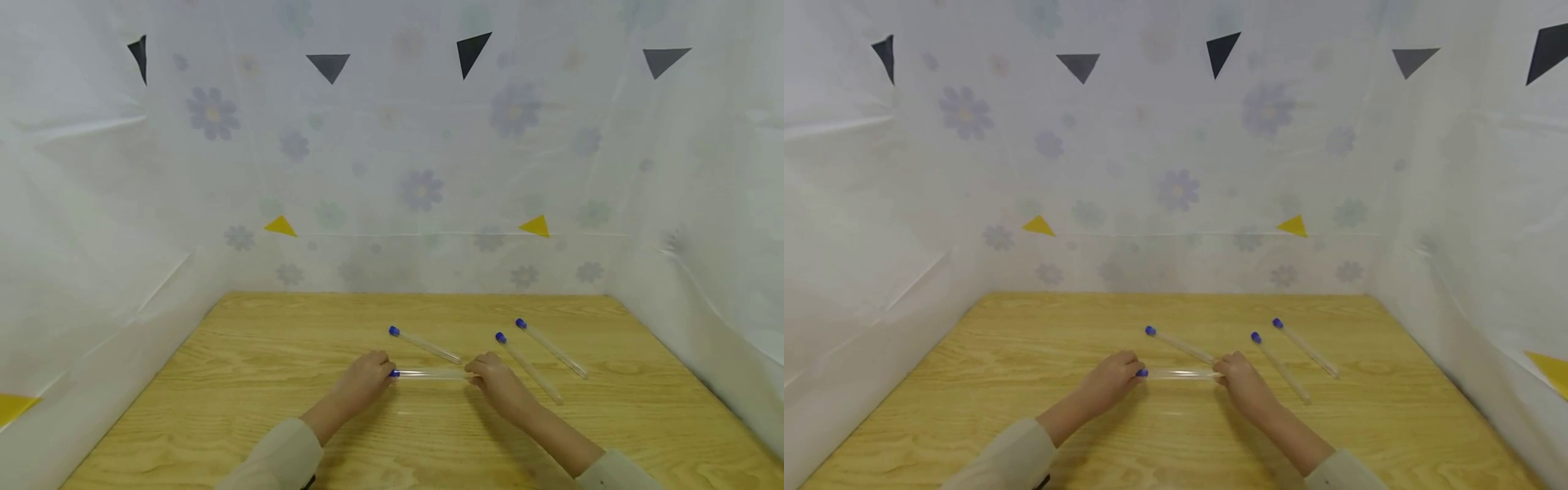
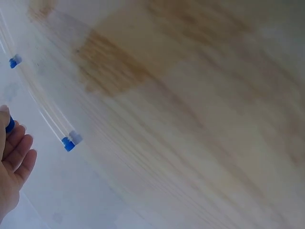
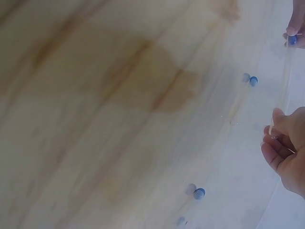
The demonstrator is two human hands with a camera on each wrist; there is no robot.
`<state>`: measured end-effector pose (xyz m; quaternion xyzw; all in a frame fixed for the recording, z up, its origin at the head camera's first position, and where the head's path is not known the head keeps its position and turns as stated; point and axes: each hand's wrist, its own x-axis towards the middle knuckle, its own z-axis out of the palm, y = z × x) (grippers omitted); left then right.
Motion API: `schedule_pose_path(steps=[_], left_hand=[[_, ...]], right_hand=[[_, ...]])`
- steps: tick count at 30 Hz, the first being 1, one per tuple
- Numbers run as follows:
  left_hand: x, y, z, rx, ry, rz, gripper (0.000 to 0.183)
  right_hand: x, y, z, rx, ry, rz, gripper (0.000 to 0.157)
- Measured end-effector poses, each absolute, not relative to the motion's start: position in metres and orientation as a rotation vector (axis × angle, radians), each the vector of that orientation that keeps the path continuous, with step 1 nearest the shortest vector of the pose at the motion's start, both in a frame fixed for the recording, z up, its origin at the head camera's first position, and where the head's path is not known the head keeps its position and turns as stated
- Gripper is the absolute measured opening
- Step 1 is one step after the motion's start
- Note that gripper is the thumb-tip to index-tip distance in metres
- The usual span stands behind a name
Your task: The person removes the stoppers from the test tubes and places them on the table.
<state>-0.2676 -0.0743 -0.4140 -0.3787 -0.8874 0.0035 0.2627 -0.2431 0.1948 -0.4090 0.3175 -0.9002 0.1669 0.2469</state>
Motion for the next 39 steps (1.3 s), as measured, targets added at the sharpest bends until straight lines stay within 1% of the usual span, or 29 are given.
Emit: schedule_pose_path(steps=[13, 25, 39], left_hand=[[-0.2650, -0.0755, -0.4139, -1.045, -2.302, -0.006, 0.015], [-0.2614, -0.0767, -0.4161, -0.986, -2.273, -0.052, 0.015], [-0.2595, -0.0767, -0.4133, -0.966, -2.346, -0.147, 0.017]], right_hand=[[-0.2385, 0.1956, -0.4069, 0.871, -2.488, 0.461, 0.020], [-0.2368, 0.1933, -0.4077, 0.879, -2.470, 0.470, 0.022], [-0.2364, 0.1922, -0.4068, 0.873, -2.478, 0.457, 0.020]])
